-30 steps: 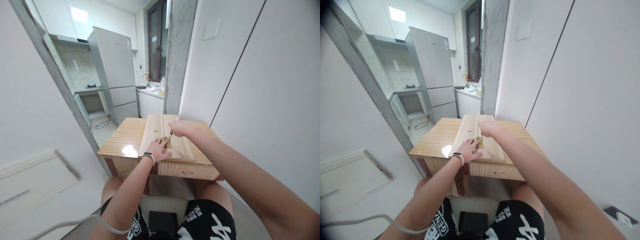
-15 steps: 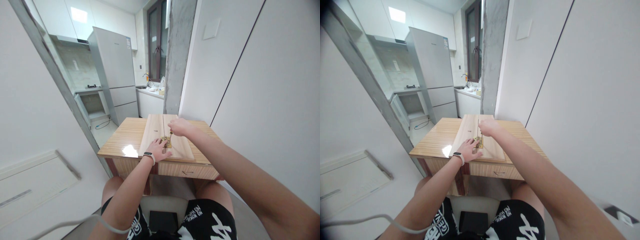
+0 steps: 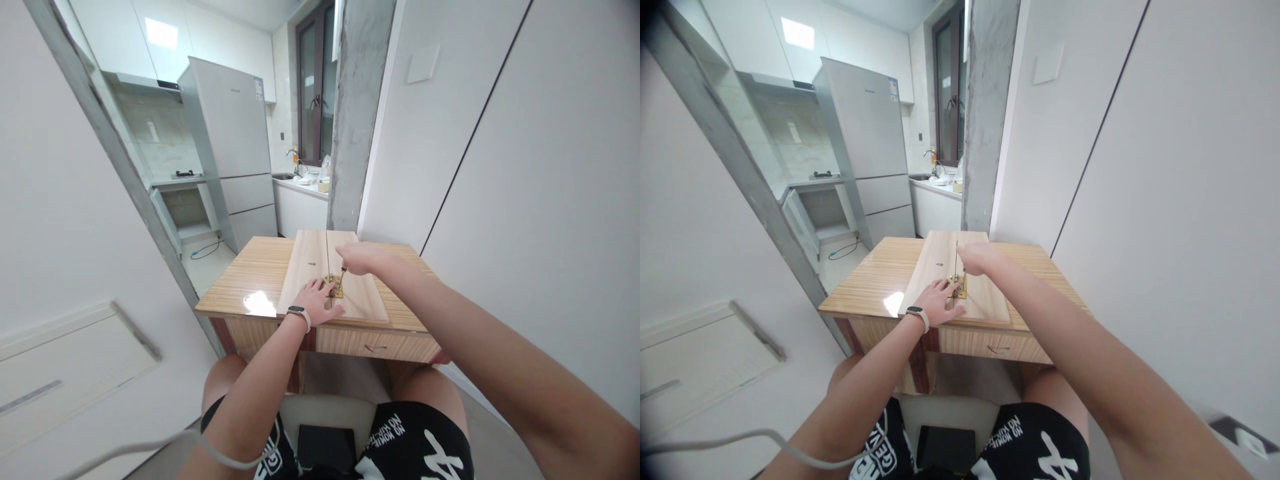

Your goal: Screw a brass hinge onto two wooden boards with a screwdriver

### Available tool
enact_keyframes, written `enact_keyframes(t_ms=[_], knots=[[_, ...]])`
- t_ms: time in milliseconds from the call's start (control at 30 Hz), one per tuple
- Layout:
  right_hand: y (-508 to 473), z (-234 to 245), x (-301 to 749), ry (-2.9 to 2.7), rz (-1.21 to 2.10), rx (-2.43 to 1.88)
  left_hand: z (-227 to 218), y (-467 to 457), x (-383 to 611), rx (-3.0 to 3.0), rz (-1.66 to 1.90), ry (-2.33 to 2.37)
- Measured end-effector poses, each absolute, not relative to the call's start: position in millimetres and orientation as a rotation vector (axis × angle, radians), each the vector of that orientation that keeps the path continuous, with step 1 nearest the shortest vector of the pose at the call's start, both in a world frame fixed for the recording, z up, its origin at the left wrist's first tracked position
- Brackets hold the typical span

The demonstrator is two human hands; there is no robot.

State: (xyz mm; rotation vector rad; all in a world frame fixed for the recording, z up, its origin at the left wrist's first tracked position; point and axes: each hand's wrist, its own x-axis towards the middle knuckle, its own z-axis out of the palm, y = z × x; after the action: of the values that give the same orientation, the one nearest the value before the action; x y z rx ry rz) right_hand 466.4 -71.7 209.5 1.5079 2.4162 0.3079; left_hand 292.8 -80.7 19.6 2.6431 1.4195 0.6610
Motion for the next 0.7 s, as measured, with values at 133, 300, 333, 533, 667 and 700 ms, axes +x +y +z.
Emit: enact_keyframes(t_ms=[133,300,333,533,667,700], knots=[[-74,203,474,2.558,0.491,1.374,21,-82,293,2.647,0.668,1.421],[-70,198,476,2.618,0.554,1.321,21,-82,293,2.660,0.679,1.422],[-68,197,476,2.611,0.540,1.332,21,-82,293,2.660,0.679,1.423],[-63,199,475,2.552,0.459,1.412,21,-83,293,2.657,0.655,1.427],[-63,201,472,2.514,0.436,1.466,21,-83,293,2.657,0.653,1.428],[-63,202,471,2.502,0.427,1.480,21,-83,294,2.655,0.652,1.429]])
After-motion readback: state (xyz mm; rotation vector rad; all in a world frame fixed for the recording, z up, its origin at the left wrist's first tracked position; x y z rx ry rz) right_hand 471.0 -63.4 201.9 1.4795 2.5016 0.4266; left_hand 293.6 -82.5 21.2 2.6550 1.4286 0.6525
